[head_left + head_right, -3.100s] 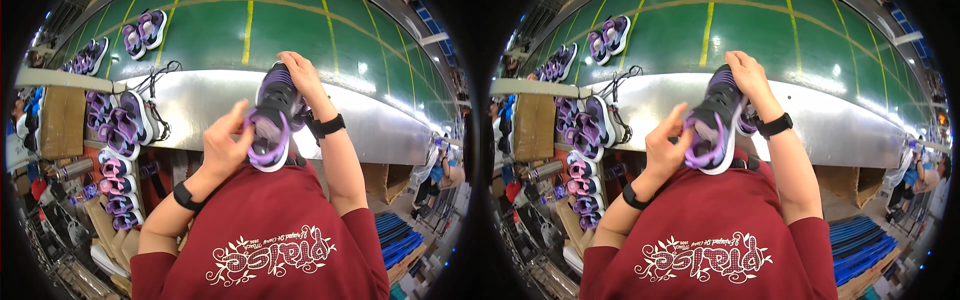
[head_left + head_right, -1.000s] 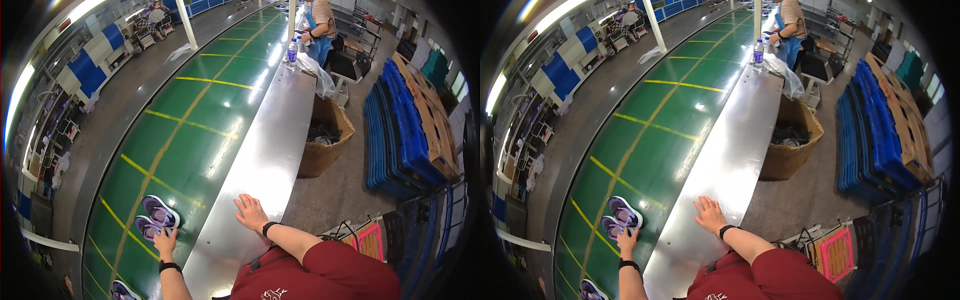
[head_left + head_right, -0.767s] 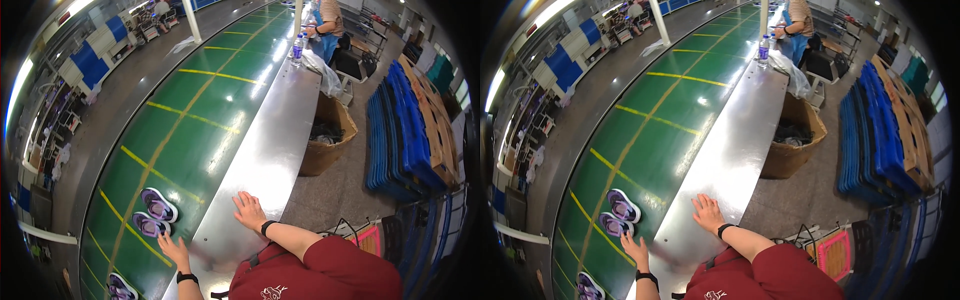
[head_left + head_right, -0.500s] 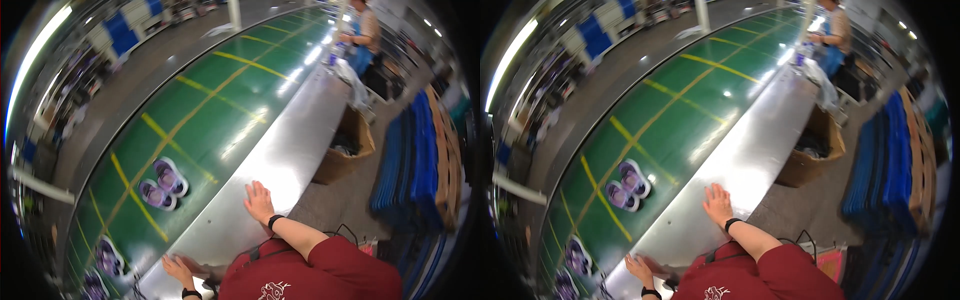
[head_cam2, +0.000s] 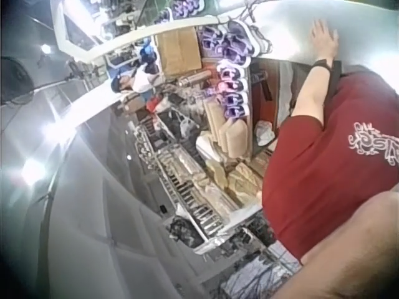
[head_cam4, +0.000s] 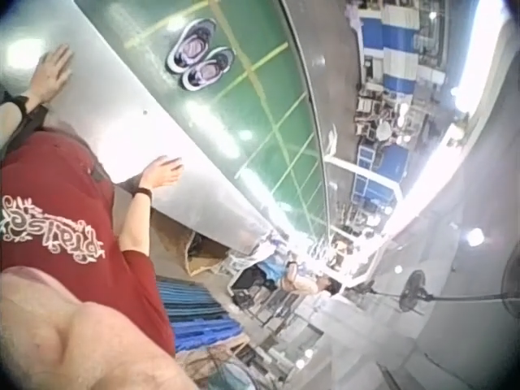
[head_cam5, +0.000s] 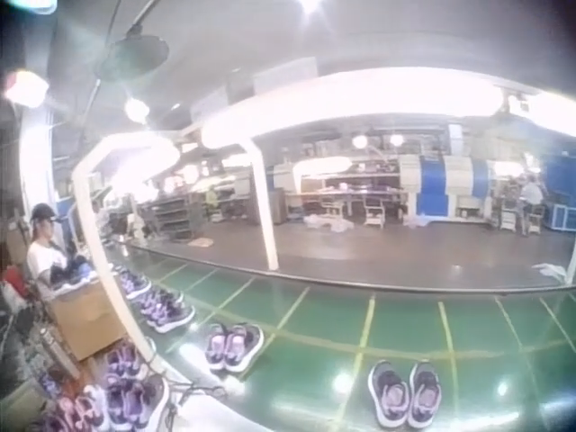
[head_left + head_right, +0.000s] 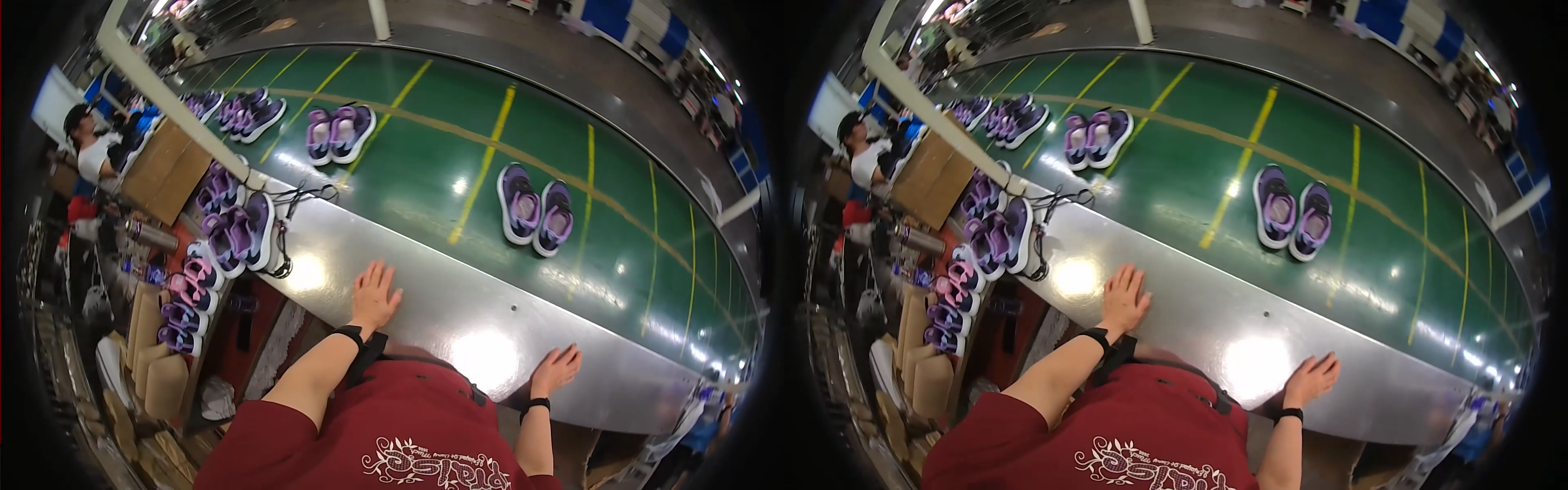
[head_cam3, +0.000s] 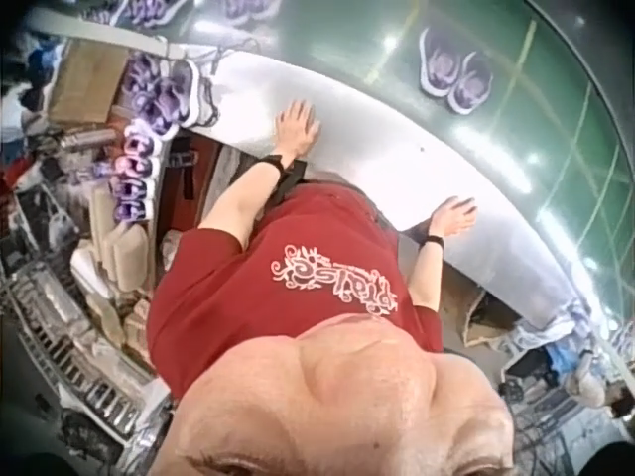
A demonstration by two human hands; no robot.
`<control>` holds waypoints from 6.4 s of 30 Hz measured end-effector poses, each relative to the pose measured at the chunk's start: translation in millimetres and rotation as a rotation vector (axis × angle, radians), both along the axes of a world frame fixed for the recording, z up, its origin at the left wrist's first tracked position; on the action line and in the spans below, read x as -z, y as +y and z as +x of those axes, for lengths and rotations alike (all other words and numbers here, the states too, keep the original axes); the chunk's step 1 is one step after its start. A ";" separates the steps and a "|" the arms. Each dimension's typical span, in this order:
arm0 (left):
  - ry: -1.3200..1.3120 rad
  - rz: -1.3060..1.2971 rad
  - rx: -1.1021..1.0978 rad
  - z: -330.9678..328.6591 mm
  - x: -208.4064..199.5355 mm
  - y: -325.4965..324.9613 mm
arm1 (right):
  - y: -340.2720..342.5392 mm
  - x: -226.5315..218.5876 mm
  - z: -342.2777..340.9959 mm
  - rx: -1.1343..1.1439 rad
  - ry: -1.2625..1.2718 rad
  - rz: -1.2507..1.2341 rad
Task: Inspecting and adjusting the straps and insoles of pairs of shoes on a manufacturing assembly line.
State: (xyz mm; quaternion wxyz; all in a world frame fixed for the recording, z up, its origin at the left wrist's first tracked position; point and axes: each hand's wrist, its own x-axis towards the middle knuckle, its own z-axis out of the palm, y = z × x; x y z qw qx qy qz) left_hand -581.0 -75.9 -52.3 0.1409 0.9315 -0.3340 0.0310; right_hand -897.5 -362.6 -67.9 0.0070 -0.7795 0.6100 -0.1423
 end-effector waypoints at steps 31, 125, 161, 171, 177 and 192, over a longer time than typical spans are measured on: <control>0.199 0.246 -0.010 410.3 -47.7 -29.7 | 144.1 20.6 139.8 -0.108 0.146 0.086; 0.011 -0.179 0.791 -12.4 -89.4 -17.8 | 131.5 -37.9 171.8 -0.260 -0.643 1.807; 0.283 -0.393 0.186 47.2 -100.5 79.1 | 195.7 -100.2 273.2 -1.086 -0.339 0.844; 0.477 -0.461 0.311 61.4 -78.7 64.2 | 188.1 -78.3 269.6 -0.599 -0.598 1.281; 0.161 -0.167 0.578 63.1 -88.8 63.2 | 187.6 -81.0 270.8 -0.489 -0.701 1.559; 0.063 -0.080 0.500 33.2 -93.6 75.5 | 191.6 -97.2 262.8 -0.933 -0.493 1.075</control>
